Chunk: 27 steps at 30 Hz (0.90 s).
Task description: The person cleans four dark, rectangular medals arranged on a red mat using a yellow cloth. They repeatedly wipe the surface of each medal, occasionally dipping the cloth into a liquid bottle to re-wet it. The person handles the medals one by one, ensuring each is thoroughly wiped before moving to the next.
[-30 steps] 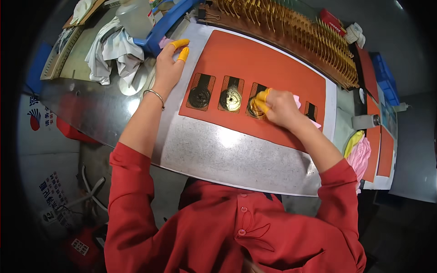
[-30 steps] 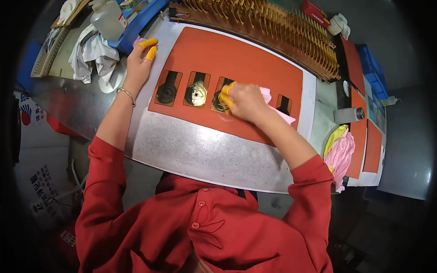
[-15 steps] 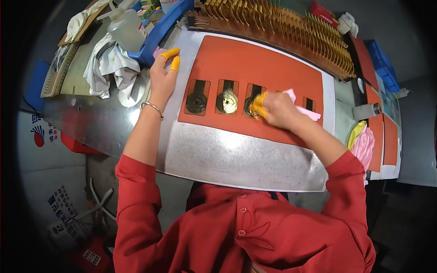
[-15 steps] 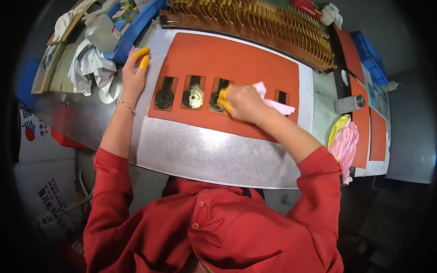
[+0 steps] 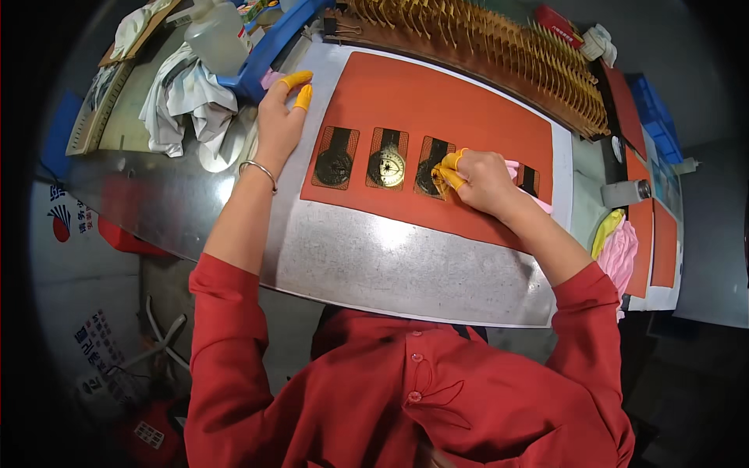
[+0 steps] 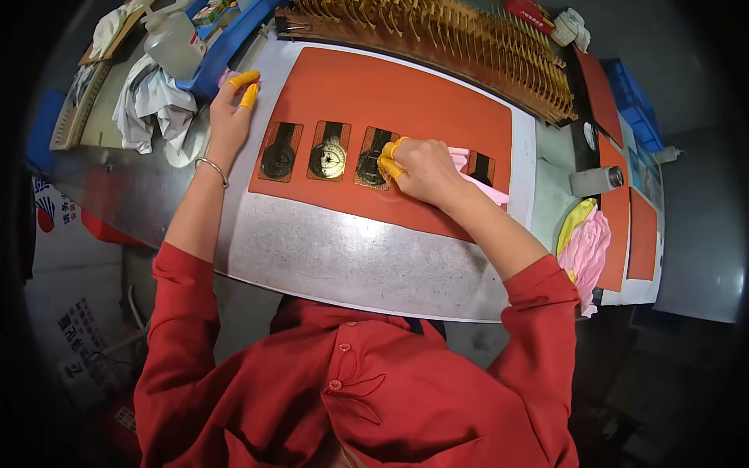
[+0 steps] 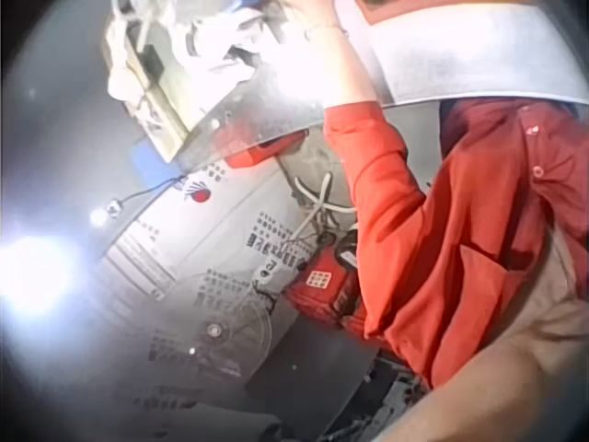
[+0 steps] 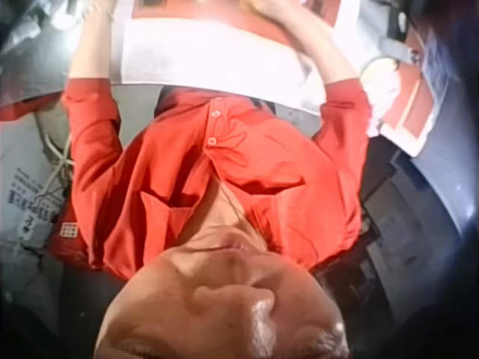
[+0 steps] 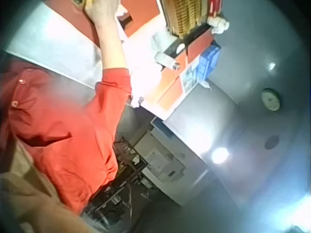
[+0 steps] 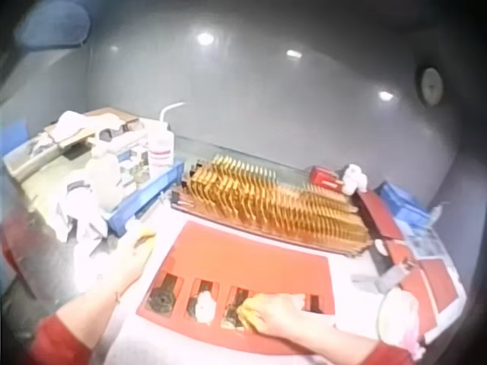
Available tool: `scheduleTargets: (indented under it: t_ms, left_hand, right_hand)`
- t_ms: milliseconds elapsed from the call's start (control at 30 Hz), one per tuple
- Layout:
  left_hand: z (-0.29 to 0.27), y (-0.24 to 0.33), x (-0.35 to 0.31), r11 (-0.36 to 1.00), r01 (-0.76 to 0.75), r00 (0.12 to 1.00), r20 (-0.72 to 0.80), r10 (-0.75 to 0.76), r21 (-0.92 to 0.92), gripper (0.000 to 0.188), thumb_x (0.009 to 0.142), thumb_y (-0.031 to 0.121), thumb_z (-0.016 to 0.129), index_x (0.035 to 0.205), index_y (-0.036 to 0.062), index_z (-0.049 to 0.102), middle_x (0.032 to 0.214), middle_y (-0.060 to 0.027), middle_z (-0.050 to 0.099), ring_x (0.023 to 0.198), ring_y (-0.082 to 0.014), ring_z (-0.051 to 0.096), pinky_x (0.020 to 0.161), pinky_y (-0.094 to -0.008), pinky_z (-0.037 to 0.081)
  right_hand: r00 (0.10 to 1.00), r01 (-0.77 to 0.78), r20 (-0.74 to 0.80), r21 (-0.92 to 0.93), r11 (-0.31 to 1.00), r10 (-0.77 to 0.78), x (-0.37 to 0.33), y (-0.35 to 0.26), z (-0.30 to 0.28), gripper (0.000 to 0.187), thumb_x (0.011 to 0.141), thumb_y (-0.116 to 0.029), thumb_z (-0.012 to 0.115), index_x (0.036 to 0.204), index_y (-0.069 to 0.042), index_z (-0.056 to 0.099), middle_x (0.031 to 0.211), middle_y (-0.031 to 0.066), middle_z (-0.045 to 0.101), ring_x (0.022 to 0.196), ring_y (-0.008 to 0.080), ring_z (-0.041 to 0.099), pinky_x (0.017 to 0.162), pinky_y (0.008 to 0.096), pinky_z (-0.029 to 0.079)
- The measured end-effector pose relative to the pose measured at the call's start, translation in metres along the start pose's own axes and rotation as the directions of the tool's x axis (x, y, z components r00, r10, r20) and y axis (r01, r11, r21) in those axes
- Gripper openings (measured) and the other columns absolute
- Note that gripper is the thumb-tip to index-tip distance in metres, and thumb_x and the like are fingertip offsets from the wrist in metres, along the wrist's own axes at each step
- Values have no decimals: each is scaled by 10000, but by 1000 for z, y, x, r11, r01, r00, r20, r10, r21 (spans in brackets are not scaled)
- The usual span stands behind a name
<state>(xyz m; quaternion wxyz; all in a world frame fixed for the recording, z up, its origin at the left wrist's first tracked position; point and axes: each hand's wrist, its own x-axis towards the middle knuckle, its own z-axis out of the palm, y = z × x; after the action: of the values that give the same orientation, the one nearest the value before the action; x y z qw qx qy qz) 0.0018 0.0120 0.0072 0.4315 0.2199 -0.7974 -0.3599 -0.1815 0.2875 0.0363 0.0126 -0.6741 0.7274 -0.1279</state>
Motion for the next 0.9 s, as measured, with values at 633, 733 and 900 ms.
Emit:
scheduleTargets:
  t_ms: [633,733,900]
  left_hand:
    - [1,-8,0,999,33,999,15,-33,-16,223,843,42,554,1054,-13,603,1009,-121,633,951,-199,608,862,-289,447]
    - [-1,-3,1,999,35,999,25,-35,-18,227,839,32,547,1055,-13,603,1013,-121,636,954,-193,607,862,-289,447]
    - [-2,-10,-1,998,48,999,8,-48,-46,233,831,20,551,1055,-15,602,1011,-123,637,951,-196,609,859,-285,450]
  right_hand:
    - [992,-115,-40,18,993,116,11,20,0,102,763,-169,605,807,-91,651,689,119,611,596,293,586,539,395,471]
    - [996,-55,-61,52,997,58,8,16,1,90,750,-141,609,804,-78,643,679,120,605,599,295,584,534,403,464]
    - [997,-62,-43,135,989,68,12,3,-5,137,762,-175,604,737,-41,615,708,143,613,631,331,595,576,441,467]
